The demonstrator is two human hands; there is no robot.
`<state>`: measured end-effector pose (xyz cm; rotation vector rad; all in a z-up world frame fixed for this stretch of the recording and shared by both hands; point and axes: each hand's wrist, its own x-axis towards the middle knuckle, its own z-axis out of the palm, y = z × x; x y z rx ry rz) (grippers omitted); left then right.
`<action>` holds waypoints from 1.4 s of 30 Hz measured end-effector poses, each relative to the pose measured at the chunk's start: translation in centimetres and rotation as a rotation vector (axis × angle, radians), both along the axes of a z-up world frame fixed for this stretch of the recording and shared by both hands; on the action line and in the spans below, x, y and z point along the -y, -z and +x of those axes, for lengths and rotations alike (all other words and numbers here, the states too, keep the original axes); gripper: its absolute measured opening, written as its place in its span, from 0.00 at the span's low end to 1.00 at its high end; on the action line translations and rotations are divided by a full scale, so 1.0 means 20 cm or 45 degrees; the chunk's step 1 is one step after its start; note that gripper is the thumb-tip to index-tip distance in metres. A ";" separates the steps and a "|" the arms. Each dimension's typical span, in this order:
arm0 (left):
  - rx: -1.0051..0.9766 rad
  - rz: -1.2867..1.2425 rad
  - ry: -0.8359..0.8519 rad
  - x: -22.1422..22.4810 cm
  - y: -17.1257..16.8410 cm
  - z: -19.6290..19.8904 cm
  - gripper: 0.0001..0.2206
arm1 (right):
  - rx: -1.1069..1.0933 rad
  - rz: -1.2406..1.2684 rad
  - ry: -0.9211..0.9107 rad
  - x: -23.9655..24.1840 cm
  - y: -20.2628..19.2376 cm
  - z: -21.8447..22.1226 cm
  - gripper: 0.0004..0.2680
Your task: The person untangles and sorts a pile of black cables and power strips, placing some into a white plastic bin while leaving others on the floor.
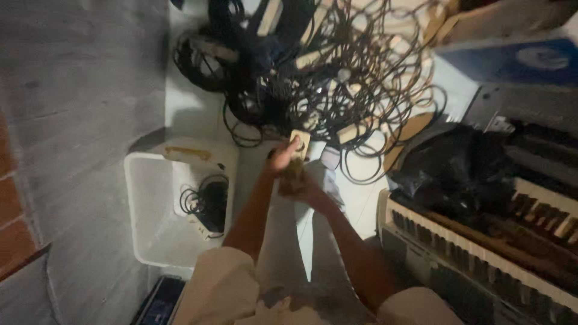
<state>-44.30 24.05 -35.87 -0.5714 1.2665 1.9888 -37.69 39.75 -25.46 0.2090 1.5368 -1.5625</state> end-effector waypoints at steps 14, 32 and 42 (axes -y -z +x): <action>-0.003 0.290 -0.247 0.13 -1.37 0.08 0.35 | -0.272 -0.066 0.214 -0.11 -0.77 -0.13 0.20; -0.635 -0.218 -0.346 0.27 -1.51 -0.03 0.39 | -1.118 0.590 -0.129 0.05 -1.66 -0.19 0.32; -0.447 -0.449 -0.531 0.28 -1.46 0.04 0.26 | -1.431 0.307 -0.335 -0.08 -1.90 -0.13 0.33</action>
